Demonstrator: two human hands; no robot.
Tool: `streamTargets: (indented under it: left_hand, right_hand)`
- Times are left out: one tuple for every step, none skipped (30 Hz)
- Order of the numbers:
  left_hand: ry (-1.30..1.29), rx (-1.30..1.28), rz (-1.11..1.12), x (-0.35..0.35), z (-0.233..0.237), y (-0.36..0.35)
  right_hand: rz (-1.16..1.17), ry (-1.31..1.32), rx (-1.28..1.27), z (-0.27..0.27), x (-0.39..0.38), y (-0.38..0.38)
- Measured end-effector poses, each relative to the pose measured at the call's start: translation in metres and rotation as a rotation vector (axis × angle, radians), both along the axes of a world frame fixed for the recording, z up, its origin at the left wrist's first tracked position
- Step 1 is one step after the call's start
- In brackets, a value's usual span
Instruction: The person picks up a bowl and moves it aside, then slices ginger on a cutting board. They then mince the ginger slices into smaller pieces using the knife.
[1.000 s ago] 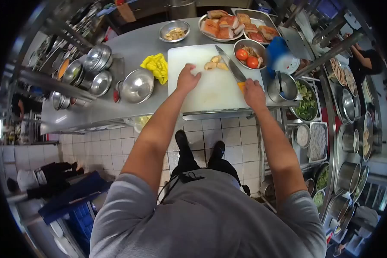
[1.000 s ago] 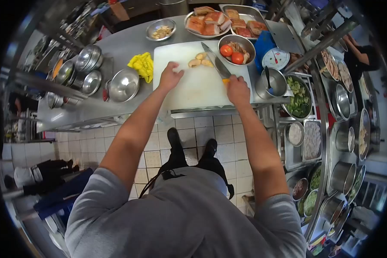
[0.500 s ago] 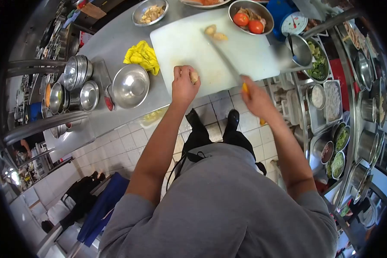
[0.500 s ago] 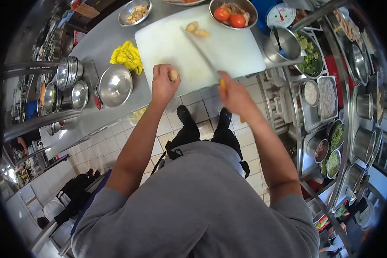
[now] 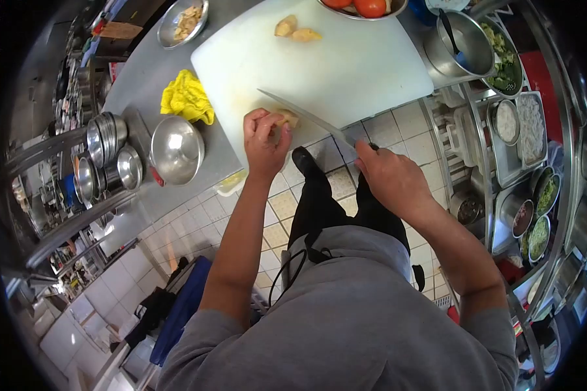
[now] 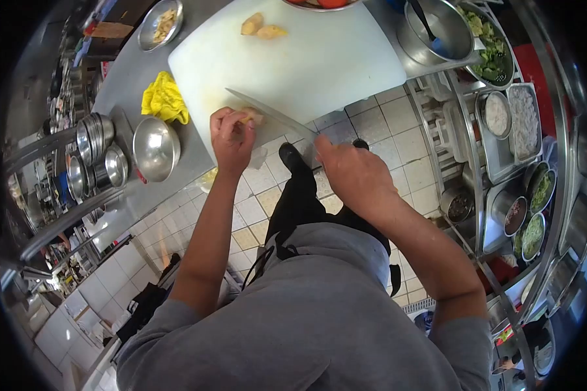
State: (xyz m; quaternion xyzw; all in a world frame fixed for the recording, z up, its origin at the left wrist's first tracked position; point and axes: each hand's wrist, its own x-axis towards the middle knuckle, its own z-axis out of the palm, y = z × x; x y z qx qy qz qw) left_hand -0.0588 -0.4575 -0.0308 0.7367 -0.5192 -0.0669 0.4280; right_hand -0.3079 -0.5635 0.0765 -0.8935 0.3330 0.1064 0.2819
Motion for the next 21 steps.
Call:
streamTargets:
  left_hand:
    - [0.018, 0.024, 0.018, -0.001, 0.001, 0.001]
    - [0.055, 0.043, 0.029, -0.002, 0.001, 0.001]
    - [0.061, 0.056, 0.024, -0.001, 0.001, 0.002]
    - [0.036, 0.033, 0.017, 0.0, 0.001, 0.002]
    - [0.01, 0.007, 0.009, 0.0, 0.001, 0.001]
    - [0.017, 0.024, 0.025, -0.001, 0.005, 0.002]
    - [0.018, 0.032, 0.026, 0.0, 0.004, 0.002]
    - [0.003, 0.019, 0.009, 0.002, 0.002, 0.001]
    - [-0.01, 0.011, -0.005, 0.002, 0.002, 0.002]
    - [-0.007, 0.021, 0.0, 0.002, 0.003, 0.004]
    - [-0.002, 0.026, 0.005, 0.0, 0.004, 0.004]
    - [0.003, 0.03, 0.011, -0.001, 0.005, 0.003]
    - [0.005, 0.033, 0.019, -0.001, 0.005, 0.002]
    - [0.013, 0.015, 0.021, -0.001, 0.005, 0.002]
    - [0.022, -0.004, 0.024, -0.002, 0.005, 0.002]
    - [0.026, -0.004, 0.032, -0.002, 0.006, 0.001]
    - [0.021, 0.004, 0.039, -0.002, 0.006, 0.0]
    - [0.018, 0.014, 0.047, -0.003, 0.007, 0.001]
    - [0.02, 0.014, 0.055, -0.003, 0.008, 0.001]
    - [0.008, 0.007, 0.043, -0.003, 0.008, 0.0]
    - [-0.006, -0.001, 0.03, -0.002, 0.008, 0.0]
  right_hand:
    - [0.022, 0.005, -0.021, 0.001, -0.007, 0.001]
    - [0.046, 0.01, -0.04, 0.003, -0.013, 0.002]
    - [0.041, 0.016, -0.027, 0.005, -0.018, 0.005]
    - [0.056, 0.002, -0.023, 0.008, -0.023, 0.008]
    - [0.072, -0.012, -0.022, 0.013, -0.026, 0.009]
    - [0.07, -0.011, -0.014, 0.019, -0.029, 0.008]
    - [0.079, 0.006, 0.024, 0.027, -0.031, 0.007]
    - [0.088, 0.023, 0.059, 0.032, -0.033, 0.006]
    - [0.091, 0.027, 0.069, 0.036, -0.035, 0.006]
    - [0.09, 0.038, 0.081, 0.038, -0.038, 0.006]
    - [0.09, 0.049, 0.089, 0.04, -0.038, 0.006]
    - [0.096, 0.053, 0.094, 0.041, -0.037, 0.005]
    - [0.096, 0.096, 0.105, 0.042, -0.036, 0.005]
    - [0.097, 0.14, 0.114, 0.042, -0.034, 0.003]
    - [0.105, 0.143, 0.115, 0.039, -0.032, 0.003]
    - [0.101, 0.12, 0.113, 0.032, -0.03, 0.004]
    - [0.098, 0.097, 0.109, 0.025, -0.028, 0.005]
    - [0.107, 0.101, 0.108, 0.017, -0.025, 0.004]
    - [0.107, 0.079, 0.105, 0.007, -0.02, 0.004]
    - [0.107, 0.055, 0.101, -0.002, -0.013, 0.003]
    - [0.113, 0.056, 0.099, -0.01, -0.006, 0.0]
